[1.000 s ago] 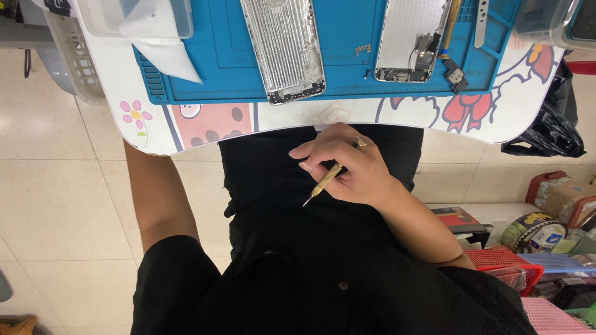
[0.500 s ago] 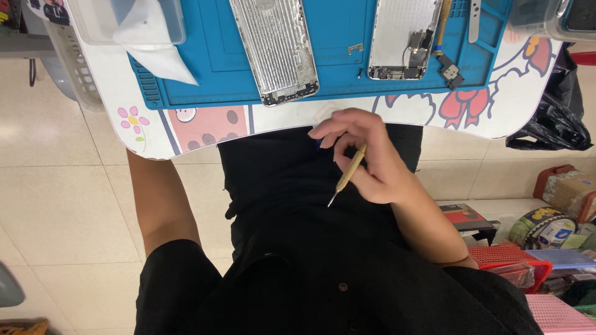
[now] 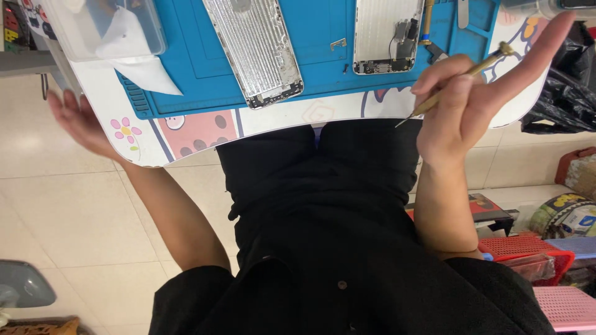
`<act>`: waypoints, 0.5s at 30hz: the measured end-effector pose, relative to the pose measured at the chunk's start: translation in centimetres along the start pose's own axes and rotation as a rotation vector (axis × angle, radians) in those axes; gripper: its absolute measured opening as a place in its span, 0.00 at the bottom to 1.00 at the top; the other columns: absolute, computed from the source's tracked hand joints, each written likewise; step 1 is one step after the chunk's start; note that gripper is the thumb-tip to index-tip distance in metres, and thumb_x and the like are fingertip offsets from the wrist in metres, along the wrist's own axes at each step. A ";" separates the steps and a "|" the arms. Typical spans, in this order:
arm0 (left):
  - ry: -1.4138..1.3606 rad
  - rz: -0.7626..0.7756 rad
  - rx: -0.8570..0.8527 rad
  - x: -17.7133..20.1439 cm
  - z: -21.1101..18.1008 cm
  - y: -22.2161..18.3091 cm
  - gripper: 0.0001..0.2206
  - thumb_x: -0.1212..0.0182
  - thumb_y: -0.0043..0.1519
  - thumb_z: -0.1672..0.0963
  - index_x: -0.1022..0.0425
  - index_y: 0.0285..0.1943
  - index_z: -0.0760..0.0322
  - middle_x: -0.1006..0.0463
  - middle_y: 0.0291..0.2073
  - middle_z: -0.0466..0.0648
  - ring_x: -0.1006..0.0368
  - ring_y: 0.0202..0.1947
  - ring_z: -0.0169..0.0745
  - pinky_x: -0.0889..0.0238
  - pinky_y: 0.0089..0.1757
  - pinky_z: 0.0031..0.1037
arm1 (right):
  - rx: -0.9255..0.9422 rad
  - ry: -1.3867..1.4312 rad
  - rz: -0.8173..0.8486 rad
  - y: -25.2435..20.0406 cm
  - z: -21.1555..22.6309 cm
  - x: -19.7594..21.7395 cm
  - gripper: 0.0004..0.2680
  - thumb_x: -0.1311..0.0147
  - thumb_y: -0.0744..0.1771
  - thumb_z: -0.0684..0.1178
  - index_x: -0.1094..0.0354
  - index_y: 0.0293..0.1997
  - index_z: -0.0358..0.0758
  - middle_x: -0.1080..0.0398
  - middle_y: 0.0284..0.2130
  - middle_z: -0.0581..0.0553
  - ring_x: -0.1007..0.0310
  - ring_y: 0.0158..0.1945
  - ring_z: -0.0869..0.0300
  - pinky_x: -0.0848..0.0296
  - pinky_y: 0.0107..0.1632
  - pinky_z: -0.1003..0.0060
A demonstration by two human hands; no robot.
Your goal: The person repairs a disassembled smartphone lying on a blue work mat, using a precision screwdriver to unscrew and work on the phone's internal components. They steady the phone with one hand while driving the screwdriver with the other, repositioning the tool and the phone several times during the work.
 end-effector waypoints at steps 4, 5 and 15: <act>0.036 -0.217 -0.054 1.6 -6.6 -1.5 0.26 0.47 0.70 0.50 0.38 0.75 0.64 0.25 0.53 0.51 0.30 0.48 0.39 0.38 0.47 0.37 | 0.031 0.037 0.040 0.5 -0.7 0.5 0.19 0.57 0.78 0.52 0.63 0.77 0.48 0.29 0.31 0.35 0.37 0.24 0.60 0.39 0.31 0.73; -0.029 -0.158 -0.112 1.1 -8.4 -2.0 0.24 0.48 0.72 0.50 0.38 0.75 0.62 0.26 0.53 0.49 0.33 0.48 0.38 0.41 0.46 0.35 | 0.038 0.059 0.059 0.4 -0.9 0.3 0.14 0.58 0.78 0.54 0.54 0.71 0.43 0.30 0.32 0.34 0.36 0.24 0.58 0.37 0.30 0.73; 0.549 0.846 -0.820 -30.9 -22.7 -21.1 0.06 0.32 0.56 0.61 0.19 0.41 0.60 0.24 0.32 0.44 0.30 0.34 0.43 0.44 0.42 0.36 | -0.019 0.215 0.064 1.4 -2.0 -2.4 0.19 0.65 0.77 0.61 0.37 0.50 0.29 0.30 0.35 0.43 0.30 0.31 0.60 0.31 0.35 0.71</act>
Point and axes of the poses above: each hand's wrist, its own y-axis towards the middle knuckle, its own x-axis out of the back of the hand, z = x × y, the point moved 7 cm from there along y, towards the middle knuckle
